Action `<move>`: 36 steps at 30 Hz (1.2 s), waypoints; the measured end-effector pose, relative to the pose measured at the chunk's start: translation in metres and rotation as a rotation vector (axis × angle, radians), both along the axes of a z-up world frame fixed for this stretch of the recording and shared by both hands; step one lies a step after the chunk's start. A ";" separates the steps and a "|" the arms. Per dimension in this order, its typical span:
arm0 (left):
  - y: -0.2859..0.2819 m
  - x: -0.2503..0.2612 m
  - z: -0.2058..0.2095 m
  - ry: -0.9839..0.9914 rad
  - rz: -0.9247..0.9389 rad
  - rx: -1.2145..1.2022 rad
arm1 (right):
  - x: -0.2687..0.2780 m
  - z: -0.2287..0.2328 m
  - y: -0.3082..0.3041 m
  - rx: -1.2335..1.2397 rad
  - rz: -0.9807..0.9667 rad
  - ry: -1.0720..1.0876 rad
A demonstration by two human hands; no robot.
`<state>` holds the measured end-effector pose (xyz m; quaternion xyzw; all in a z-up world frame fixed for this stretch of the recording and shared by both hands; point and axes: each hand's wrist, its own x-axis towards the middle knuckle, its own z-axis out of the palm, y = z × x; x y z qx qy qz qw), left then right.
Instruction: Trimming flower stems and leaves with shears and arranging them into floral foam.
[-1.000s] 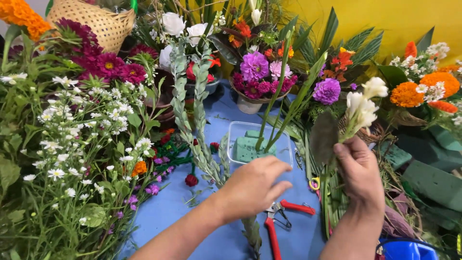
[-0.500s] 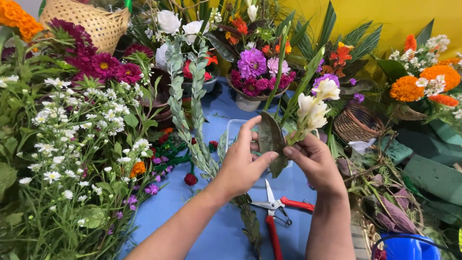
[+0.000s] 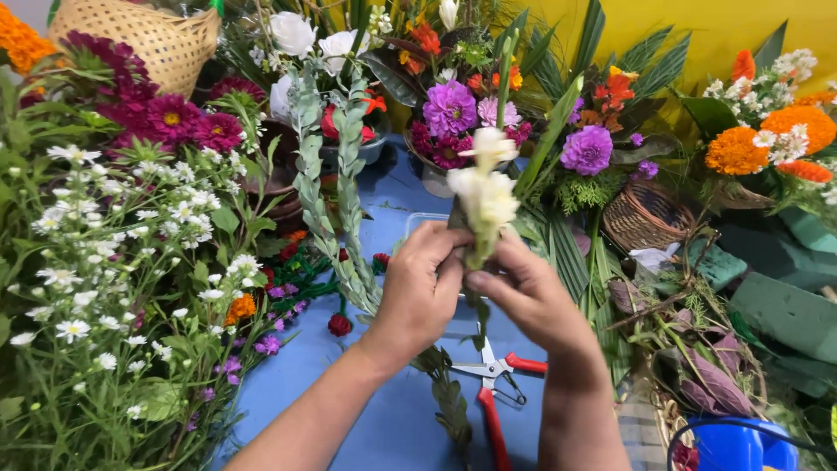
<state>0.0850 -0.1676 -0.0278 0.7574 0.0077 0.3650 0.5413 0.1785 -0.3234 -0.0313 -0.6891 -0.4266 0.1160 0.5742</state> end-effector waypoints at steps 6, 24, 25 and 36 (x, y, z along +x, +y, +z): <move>0.007 -0.003 0.001 -0.005 -0.153 -0.129 | -0.020 0.013 0.016 -0.106 -0.136 -0.235; 0.023 -0.001 0.003 0.091 -0.094 -0.187 | 0.032 0.033 -0.107 -0.393 -0.838 -0.612; 0.023 0.000 0.002 0.101 -0.112 -0.181 | 0.039 0.027 -0.118 -0.462 -0.940 -0.704; 0.018 -0.001 0.003 0.181 -0.143 -0.024 | 0.013 0.035 -0.045 -0.393 -0.421 -0.411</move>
